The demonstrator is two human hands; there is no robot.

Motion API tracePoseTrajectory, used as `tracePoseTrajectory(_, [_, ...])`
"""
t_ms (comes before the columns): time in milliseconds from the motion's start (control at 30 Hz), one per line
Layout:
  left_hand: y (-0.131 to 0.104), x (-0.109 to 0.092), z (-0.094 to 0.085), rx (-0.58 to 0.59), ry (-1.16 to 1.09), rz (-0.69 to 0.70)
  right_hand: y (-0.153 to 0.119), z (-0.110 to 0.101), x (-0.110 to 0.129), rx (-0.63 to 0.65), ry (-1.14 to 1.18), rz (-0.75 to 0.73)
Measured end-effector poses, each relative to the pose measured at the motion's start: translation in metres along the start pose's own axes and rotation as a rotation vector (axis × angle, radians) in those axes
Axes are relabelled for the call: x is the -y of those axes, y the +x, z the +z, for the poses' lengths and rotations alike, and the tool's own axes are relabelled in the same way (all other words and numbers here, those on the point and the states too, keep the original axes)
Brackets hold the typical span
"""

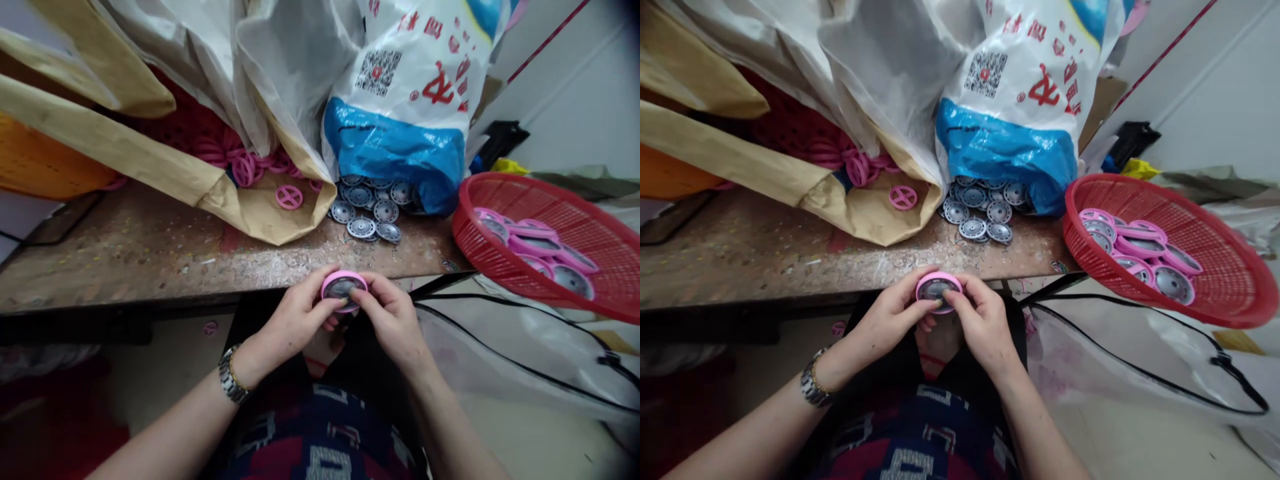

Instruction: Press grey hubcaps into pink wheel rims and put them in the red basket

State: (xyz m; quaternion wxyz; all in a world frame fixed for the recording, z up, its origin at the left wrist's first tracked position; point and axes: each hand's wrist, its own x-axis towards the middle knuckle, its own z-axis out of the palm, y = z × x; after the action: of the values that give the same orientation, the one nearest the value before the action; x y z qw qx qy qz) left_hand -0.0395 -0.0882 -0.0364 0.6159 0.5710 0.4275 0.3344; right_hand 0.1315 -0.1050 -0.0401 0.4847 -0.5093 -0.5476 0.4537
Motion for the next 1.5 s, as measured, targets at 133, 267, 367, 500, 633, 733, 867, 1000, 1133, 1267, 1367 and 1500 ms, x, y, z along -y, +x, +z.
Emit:
tracePoseTrajectory(133, [-0.019, 0.000, -0.010, 0.259, 0.126, -0.158, -0.002, -0.007, -0.003, -0.117, -0.020, -0.015])
tracePoseTrajectory(267, [-0.051, 0.003, -0.020, 0.709, 0.493, -0.167, -0.003, -0.018, -0.007, -0.190, -0.026, -0.002])
tracePoseTrajectory(367, [-0.071, 0.005, -0.019, 0.834, 0.591, -0.110, -0.004, -0.023, -0.008, -0.197, -0.033, -0.005])
tracePoseTrajectory(500, [-0.082, 0.003, -0.015, 0.810, 0.644, -0.129, -0.005, -0.021, -0.008, -0.171, -0.032, 0.009])
tracePoseTrajectory(633, [-0.084, 0.005, -0.013, 0.803, 0.648, -0.105, -0.005, -0.016, -0.005, -0.148, -0.041, 0.021])
tracePoseTrajectory(733, [-0.083, 0.016, -0.011, 0.783, 0.639, -0.120, -0.005, -0.017, -0.004, -0.147, -0.046, 0.018])
tracePoseTrajectory(867, [-0.079, 0.028, -0.006, 0.780, 0.677, -0.180, -0.005, -0.018, -0.004, -0.157, -0.053, 0.018])
tracePoseTrajectory(1000, [-0.075, 0.021, 0.000, 0.832, 0.750, -0.196, -0.005, -0.016, -0.004, -0.143, -0.038, 0.024])
tracePoseTrajectory(1133, [-0.076, 0.013, 0.002, 0.843, 0.796, -0.191, -0.005, -0.013, -0.004, -0.130, -0.049, 0.019])
tracePoseTrajectory(1267, [-0.076, 0.016, 0.003, 0.834, 0.802, -0.202, -0.007, -0.012, -0.006, -0.092, -0.074, 0.027])
tracePoseTrajectory(1367, [-0.072, 0.018, 0.004, 0.864, 0.790, -0.264, -0.007, -0.012, -0.007, -0.082, -0.083, 0.027])
tracePoseTrajectory(1500, [-0.066, 0.022, 0.007, 0.903, 0.728, -0.328, -0.008, -0.013, -0.008, -0.079, -0.083, 0.030])
